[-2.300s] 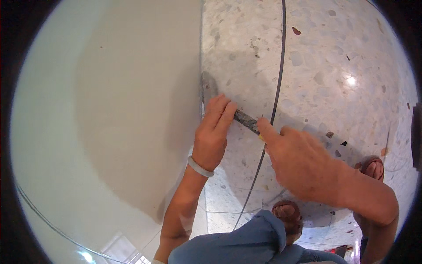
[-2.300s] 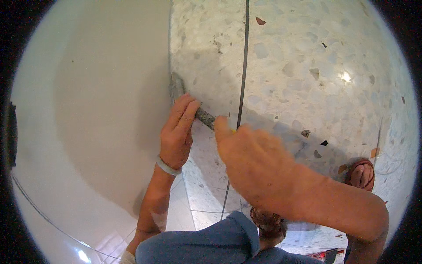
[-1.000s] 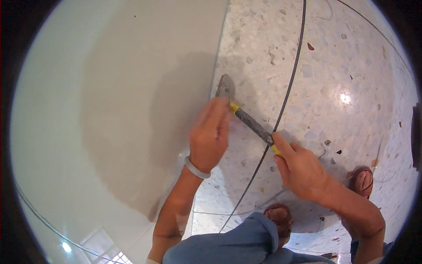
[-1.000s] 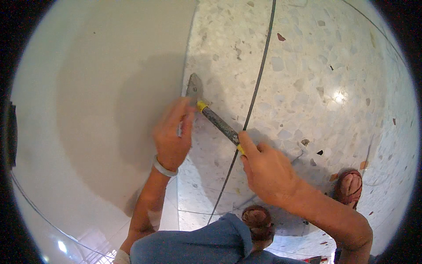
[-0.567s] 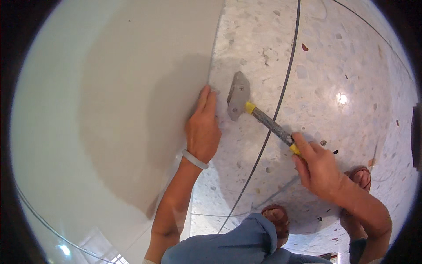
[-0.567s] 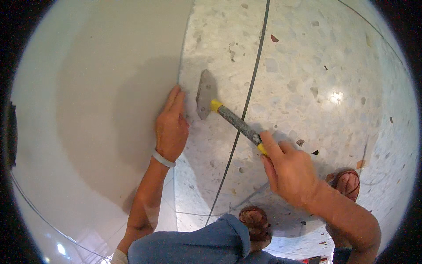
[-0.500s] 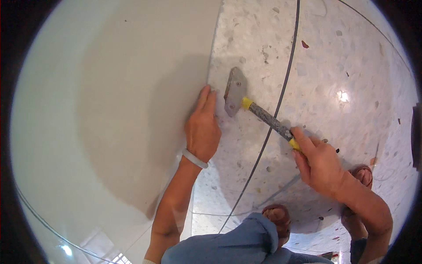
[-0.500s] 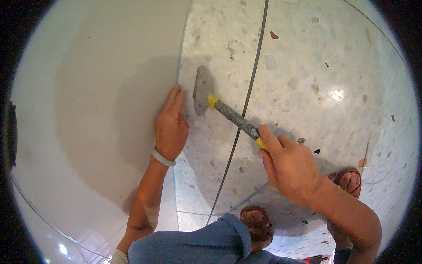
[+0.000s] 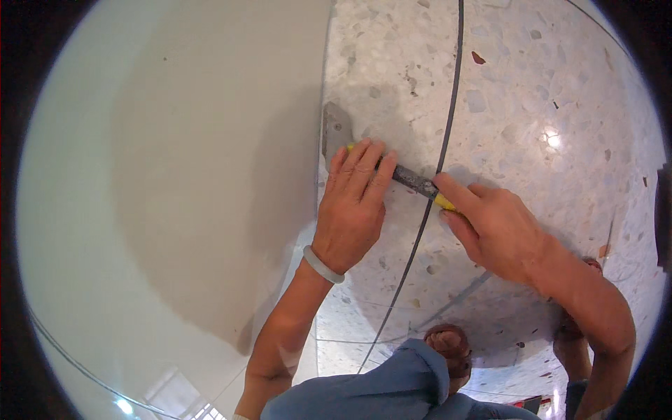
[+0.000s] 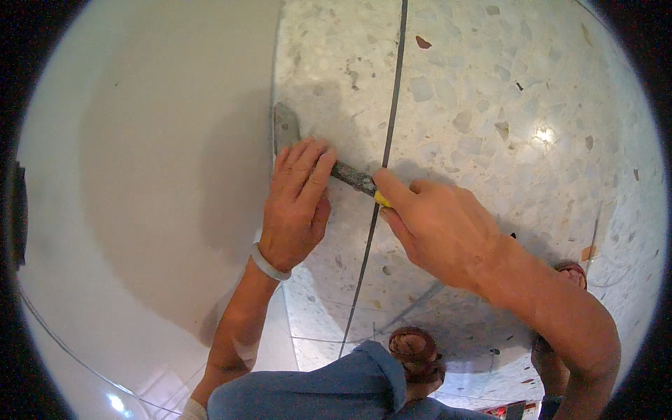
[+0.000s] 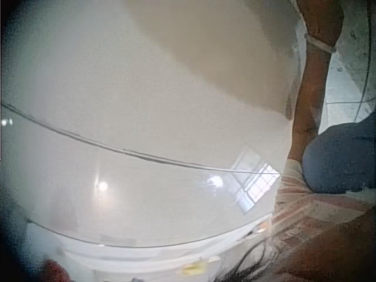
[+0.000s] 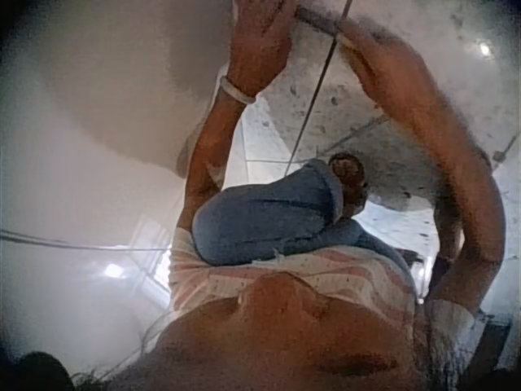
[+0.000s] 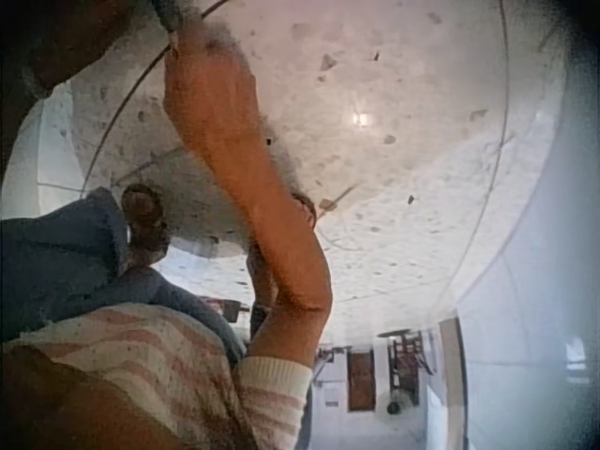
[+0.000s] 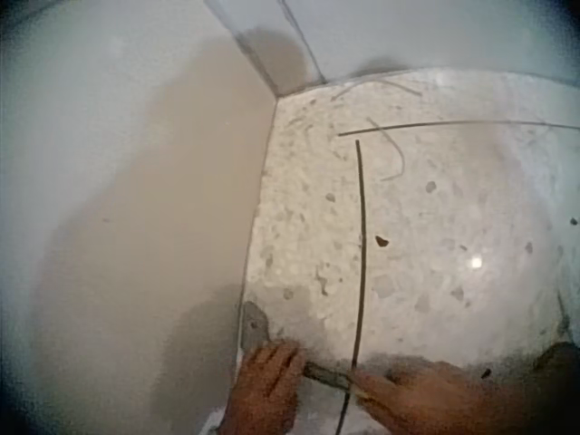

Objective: Scraping grout or adhesive from the edges of floor tiles using a hand scraper.

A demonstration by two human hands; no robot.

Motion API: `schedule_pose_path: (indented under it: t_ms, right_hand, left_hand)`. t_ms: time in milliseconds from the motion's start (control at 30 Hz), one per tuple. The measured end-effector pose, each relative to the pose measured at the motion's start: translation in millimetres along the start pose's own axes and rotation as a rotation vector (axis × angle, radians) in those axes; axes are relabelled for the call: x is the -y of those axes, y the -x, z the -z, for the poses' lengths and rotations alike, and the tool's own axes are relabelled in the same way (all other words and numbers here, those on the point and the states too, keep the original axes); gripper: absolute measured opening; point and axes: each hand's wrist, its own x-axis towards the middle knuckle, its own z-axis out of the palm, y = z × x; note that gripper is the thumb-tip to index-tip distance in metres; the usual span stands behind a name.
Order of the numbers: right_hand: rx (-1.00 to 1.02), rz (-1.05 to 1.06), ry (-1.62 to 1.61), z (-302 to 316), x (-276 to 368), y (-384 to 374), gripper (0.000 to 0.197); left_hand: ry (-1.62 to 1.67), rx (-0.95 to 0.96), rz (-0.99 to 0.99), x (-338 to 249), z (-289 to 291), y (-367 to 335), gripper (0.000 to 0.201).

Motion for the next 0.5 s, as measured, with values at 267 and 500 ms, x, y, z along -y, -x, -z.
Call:
schedule_pose_path:
  t_ms: [267, 500]
  right_hand:
    - [-0.03, 0.034, -0.008, -8.5, -9.2, -4.4, 0.034]
    - [-0.019, 0.014, 0.011, -8.4, -9.6, -3.8, 0.032]
  left_hand:
    - [0.05, 0.041, 0.018, 8.5, -8.0, -0.4, 0.058]
    - [0.055, 0.012, 0.034, 6.9, -8.3, -4.0, 0.053]
